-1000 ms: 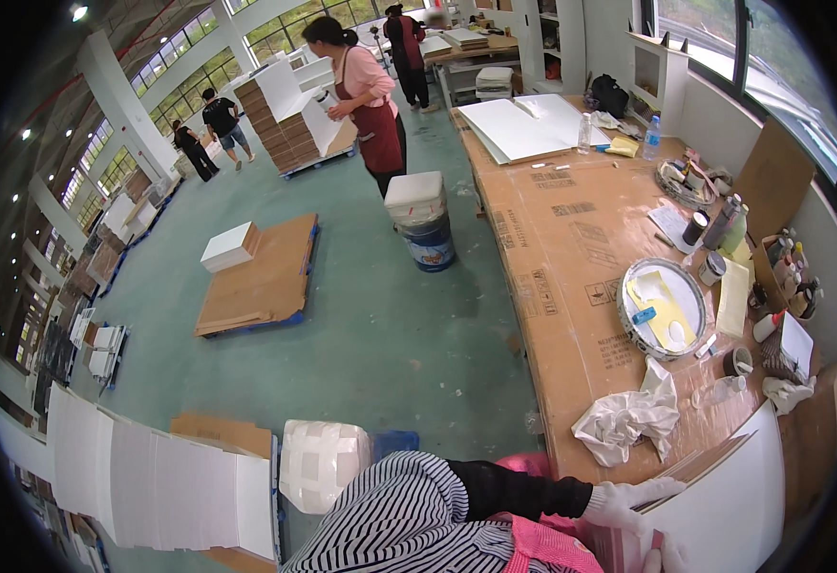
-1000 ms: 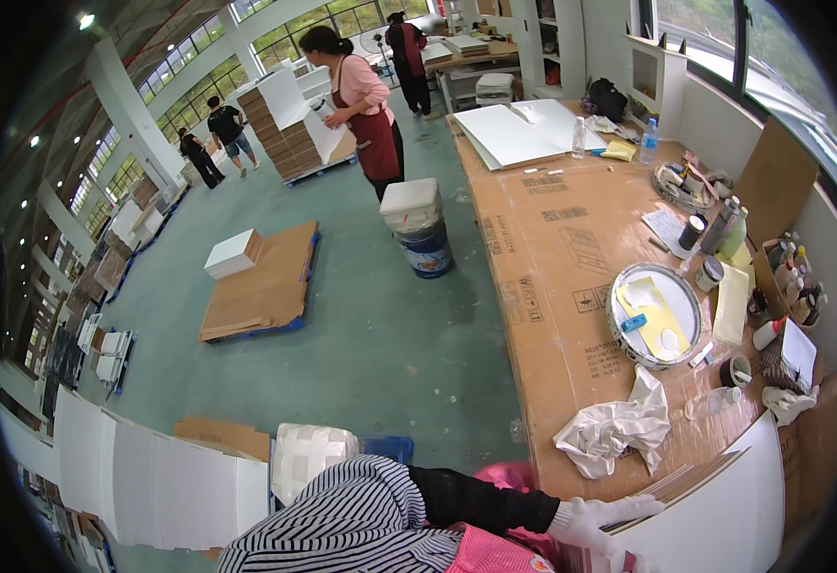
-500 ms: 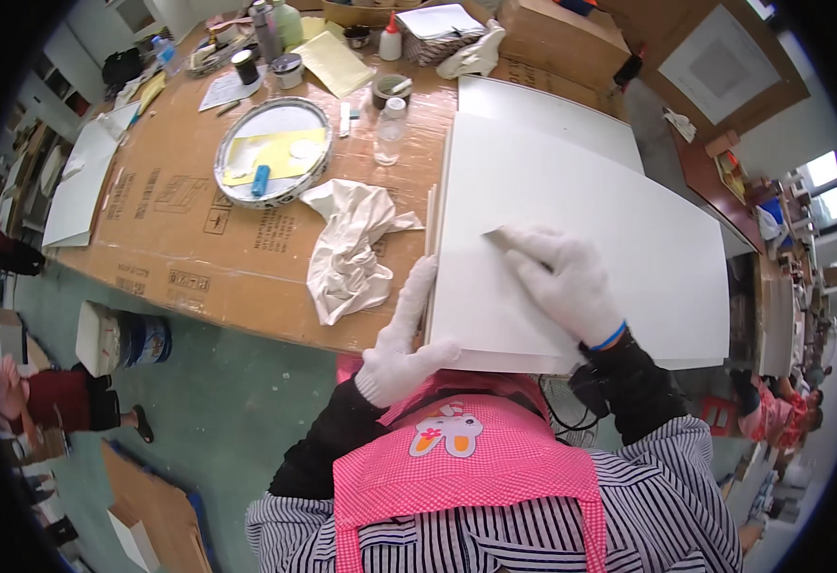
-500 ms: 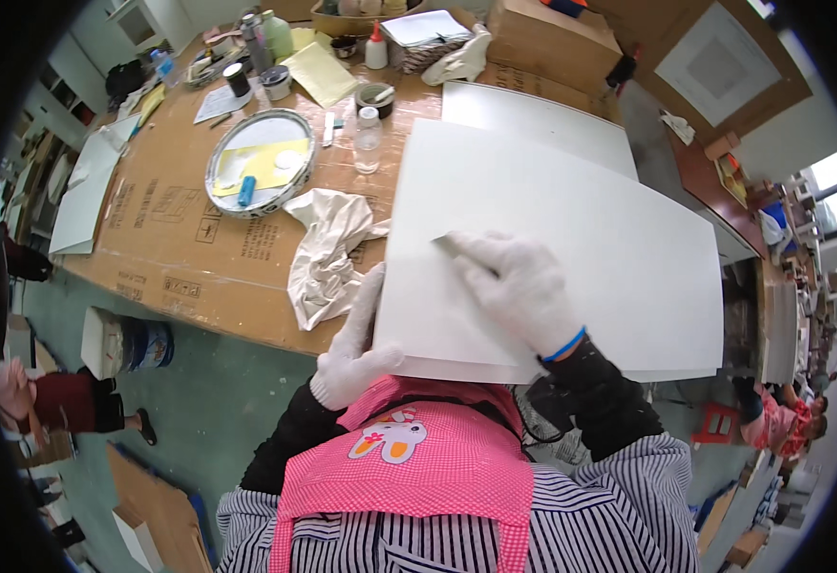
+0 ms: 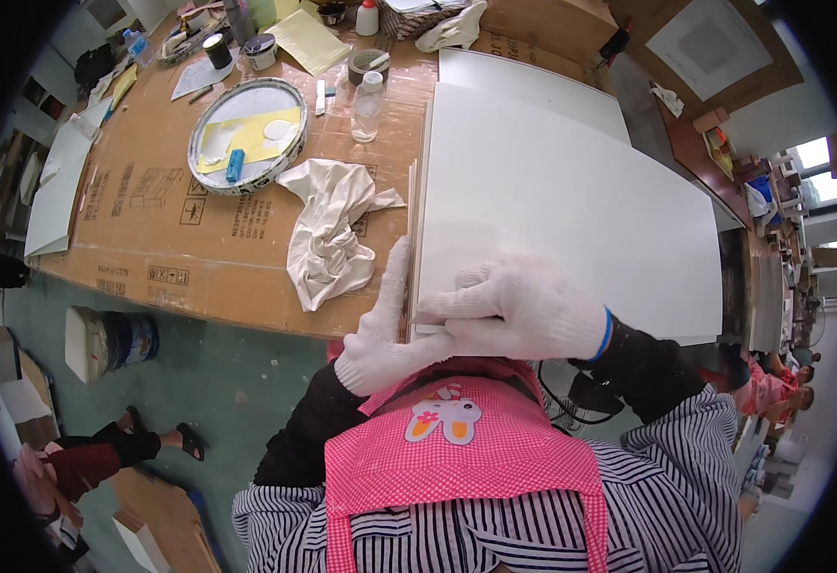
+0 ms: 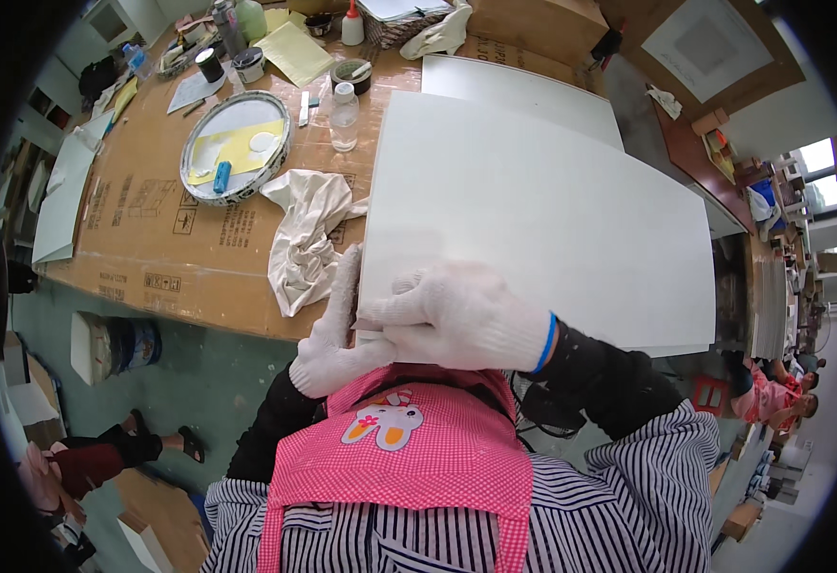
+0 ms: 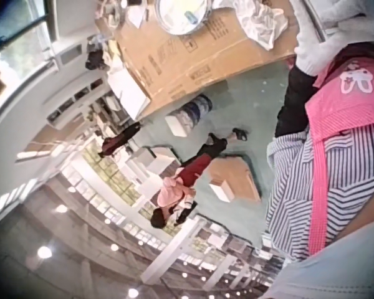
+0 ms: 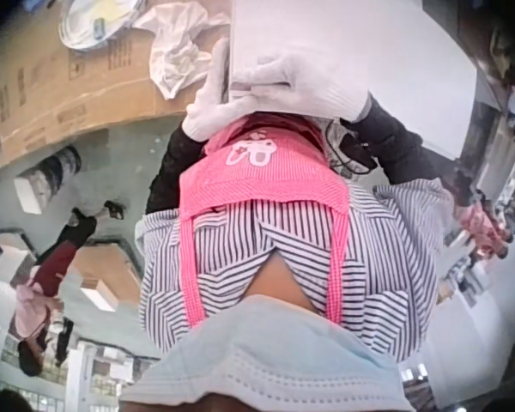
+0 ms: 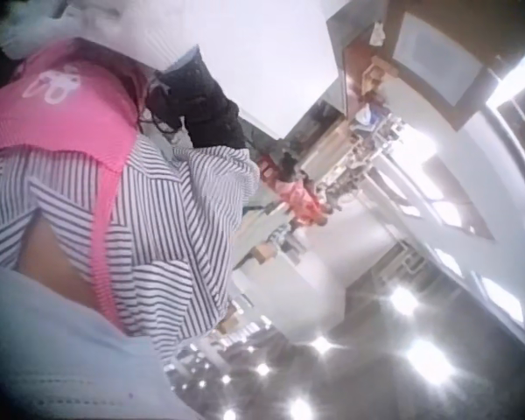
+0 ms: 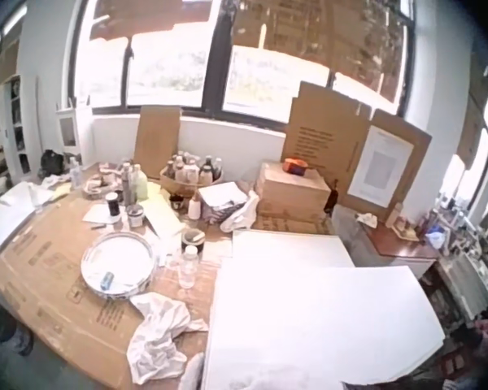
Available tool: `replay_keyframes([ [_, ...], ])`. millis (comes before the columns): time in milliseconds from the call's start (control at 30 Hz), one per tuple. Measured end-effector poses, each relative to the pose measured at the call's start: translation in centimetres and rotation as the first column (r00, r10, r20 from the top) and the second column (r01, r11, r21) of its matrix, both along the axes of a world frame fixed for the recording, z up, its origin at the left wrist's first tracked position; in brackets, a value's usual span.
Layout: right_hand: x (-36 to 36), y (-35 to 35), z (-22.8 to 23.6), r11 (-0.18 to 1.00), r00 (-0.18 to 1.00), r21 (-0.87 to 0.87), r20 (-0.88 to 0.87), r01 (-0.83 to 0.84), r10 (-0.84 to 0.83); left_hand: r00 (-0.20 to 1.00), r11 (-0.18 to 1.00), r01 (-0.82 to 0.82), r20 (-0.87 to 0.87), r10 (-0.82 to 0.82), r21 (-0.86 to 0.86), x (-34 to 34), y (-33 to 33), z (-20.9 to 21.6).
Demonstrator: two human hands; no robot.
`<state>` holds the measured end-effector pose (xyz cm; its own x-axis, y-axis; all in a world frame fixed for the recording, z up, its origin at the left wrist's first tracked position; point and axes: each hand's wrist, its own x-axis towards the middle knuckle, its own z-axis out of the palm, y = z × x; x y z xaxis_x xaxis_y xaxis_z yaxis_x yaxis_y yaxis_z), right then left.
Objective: The recorder uses a blue block and a scraper to polish and refine the edges and surface of white boards in a manufacturing setting.
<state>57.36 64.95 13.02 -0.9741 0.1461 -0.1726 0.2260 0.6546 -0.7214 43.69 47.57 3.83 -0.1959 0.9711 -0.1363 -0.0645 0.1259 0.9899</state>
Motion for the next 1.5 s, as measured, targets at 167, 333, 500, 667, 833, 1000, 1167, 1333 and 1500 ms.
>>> replay_keyframes([
  [167,-0.8,1.1,0.3,0.931,0.924,0.005,-0.126,0.365,-0.362,1.0,1.0,0.007,-0.027,-0.006,0.022,-0.1,0.2,0.2],
  [333,0.2,0.0,-0.1,0.943,0.955,0.166,-0.019,-0.288,0.295,0.998,1.0,0.009,0.059,-0.009,0.003,0.0,0.2,0.3],
  [500,0.8,0.1,-1.4,0.962,0.935,0.019,-0.241,0.272,-0.26,0.996,0.999,0.005,0.085,-0.008,0.036,-0.2,0.3,0.4],
  [667,1.7,1.1,-0.5,0.963,0.963,0.038,-0.036,-0.265,0.267,0.999,1.0,0.026,0.021,-0.026,-0.01,-0.4,0.1,0.4],
  [833,2.1,1.1,0.2,0.943,0.944,-0.084,-0.05,0.322,-0.327,0.999,0.996,0.031,0.038,-0.035,0.089,-0.4,0.3,-0.1],
  [1000,1.5,1.5,1.1,1.0,0.999,-0.005,0.048,0.022,-0.022,0.996,0.997,0.047,0.067,-0.05,0.053,-0.5,0.2,-0.4],
  [1167,1.3,1.9,1.2,0.99,0.99,-0.021,0.023,0.137,-0.137,0.998,0.994,0.053,0.014,-0.055,0.097,-0.6,0.3,-0.3],
  [1333,1.9,1.8,0.2,0.99,0.994,-0.092,0.027,0.104,-0.102,0.994,0.998,0.047,0.099,-0.052,0.049,-0.5,0.2,-0.3],
  [1500,2.6,2.5,-0.4,0.992,0.994,0.075,-0.018,-0.103,0.104,0.993,0.994,0.018,0.117,-0.031,0.111,-0.4,0.2,-0.8],
])
